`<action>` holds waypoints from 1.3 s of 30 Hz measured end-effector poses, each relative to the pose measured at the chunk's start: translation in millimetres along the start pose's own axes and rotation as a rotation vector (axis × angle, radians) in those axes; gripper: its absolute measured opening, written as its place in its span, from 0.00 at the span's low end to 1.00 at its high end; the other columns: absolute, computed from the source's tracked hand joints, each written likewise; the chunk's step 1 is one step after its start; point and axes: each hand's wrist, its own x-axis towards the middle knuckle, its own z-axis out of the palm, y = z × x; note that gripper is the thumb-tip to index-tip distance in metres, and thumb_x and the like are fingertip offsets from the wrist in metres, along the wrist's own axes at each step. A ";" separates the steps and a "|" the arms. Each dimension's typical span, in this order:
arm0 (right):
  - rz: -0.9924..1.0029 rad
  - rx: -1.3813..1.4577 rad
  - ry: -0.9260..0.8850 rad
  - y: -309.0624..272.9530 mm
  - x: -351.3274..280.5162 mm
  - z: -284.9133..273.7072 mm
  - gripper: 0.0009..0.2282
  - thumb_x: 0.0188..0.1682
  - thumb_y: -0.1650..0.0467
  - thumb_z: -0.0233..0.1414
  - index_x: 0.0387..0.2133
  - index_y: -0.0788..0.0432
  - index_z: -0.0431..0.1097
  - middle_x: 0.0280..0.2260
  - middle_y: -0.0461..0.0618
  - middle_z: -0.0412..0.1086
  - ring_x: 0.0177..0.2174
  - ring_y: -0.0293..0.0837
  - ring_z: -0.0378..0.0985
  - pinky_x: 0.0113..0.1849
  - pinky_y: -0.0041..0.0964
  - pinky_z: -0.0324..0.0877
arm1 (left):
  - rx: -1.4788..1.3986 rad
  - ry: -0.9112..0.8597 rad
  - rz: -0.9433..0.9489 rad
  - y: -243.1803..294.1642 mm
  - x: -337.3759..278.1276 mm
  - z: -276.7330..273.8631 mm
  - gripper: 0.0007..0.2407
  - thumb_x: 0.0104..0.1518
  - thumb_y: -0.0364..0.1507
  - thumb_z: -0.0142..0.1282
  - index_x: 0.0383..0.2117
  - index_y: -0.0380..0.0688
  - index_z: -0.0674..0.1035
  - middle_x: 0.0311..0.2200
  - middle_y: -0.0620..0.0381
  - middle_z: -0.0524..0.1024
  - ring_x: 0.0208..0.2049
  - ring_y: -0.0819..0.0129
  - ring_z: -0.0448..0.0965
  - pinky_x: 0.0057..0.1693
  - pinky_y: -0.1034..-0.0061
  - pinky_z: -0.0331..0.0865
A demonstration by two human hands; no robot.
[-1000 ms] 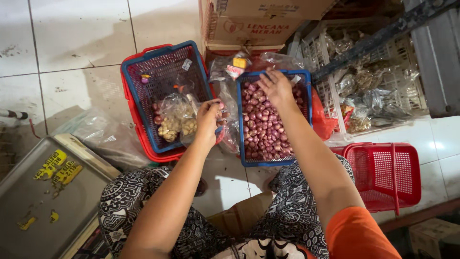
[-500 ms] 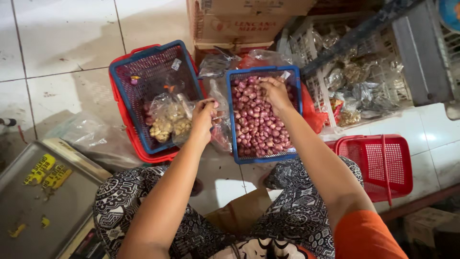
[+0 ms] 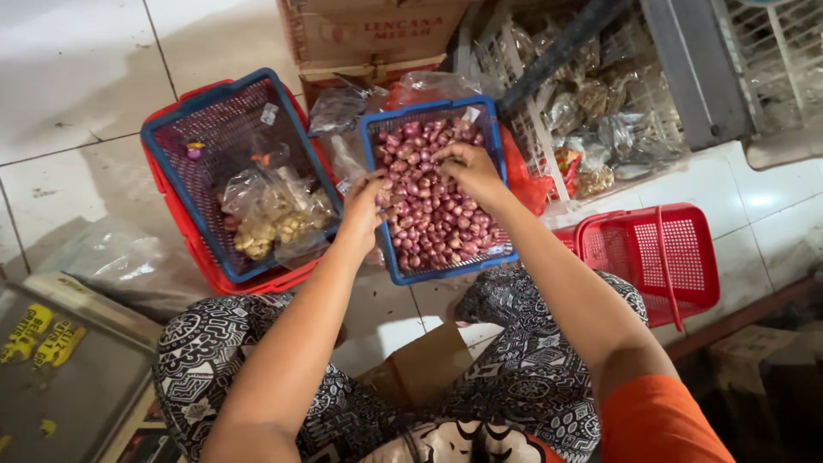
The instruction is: The person sorts shallots by hand from a large basket, inspecting individual bulbs and placing them into a red plastic bag while sitting on the floor.
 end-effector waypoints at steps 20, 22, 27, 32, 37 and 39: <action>0.307 0.062 -0.261 -15.1 -34.7 23.0 0.22 0.51 0.67 0.51 0.60 0.51 0.63 0.54 0.50 0.69 0.48 0.47 0.77 0.40 0.38 0.81 | -0.158 -0.301 -0.180 -47.5 11.5 25.5 0.27 0.61 0.50 0.48 0.58 0.43 0.69 0.51 0.53 0.74 0.53 0.60 0.74 0.63 0.58 0.63; 0.306 -0.012 -0.293 1.5 -30.2 25.1 0.22 0.48 0.68 0.54 0.58 0.54 0.66 0.51 0.55 0.72 0.45 0.50 0.78 0.39 0.39 0.80 | -0.122 -0.289 -0.230 -50.7 7.7 26.1 0.28 0.60 0.51 0.48 0.60 0.46 0.67 0.55 0.54 0.74 0.56 0.62 0.74 0.64 0.63 0.63; -0.051 -0.414 -0.195 44.6 -10.7 -0.2 0.22 0.43 0.64 0.62 0.51 0.57 0.72 0.50 0.54 0.74 0.48 0.49 0.79 0.50 0.44 0.74 | 0.355 0.018 0.019 -70.0 23.0 2.0 0.26 0.54 0.41 0.56 0.58 0.44 0.70 0.52 0.48 0.73 0.51 0.59 0.74 0.58 0.61 0.70; -0.075 -1.002 0.262 81.4 -11.8 -64.4 0.27 0.40 0.59 0.61 0.52 0.59 0.70 0.53 0.60 0.71 0.55 0.59 0.69 0.54 0.51 0.67 | 0.593 0.279 0.034 -103.7 48.0 -41.4 0.22 0.54 0.32 0.61 0.55 0.42 0.69 0.42 0.51 0.74 0.42 0.63 0.76 0.49 0.63 0.73; 0.246 -0.969 0.220 134.7 -10.0 -100.8 0.22 0.40 0.61 0.61 0.41 0.66 0.71 0.41 0.70 0.73 0.44 0.66 0.75 0.44 0.59 0.69 | 0.344 0.105 -0.036 -117.0 67.7 -56.1 0.11 0.53 0.29 0.59 0.40 0.38 0.77 0.27 0.53 0.76 0.25 0.65 0.77 0.30 0.67 0.72; 0.243 -0.859 0.161 152.7 -8.1 -105.4 0.17 0.38 0.62 0.58 0.35 0.63 0.74 0.36 0.67 0.76 0.40 0.63 0.79 0.43 0.56 0.73 | 0.284 0.050 -0.038 -116.4 67.4 -51.7 0.09 0.53 0.28 0.59 0.37 0.39 0.79 0.23 0.55 0.77 0.21 0.67 0.77 0.25 0.70 0.72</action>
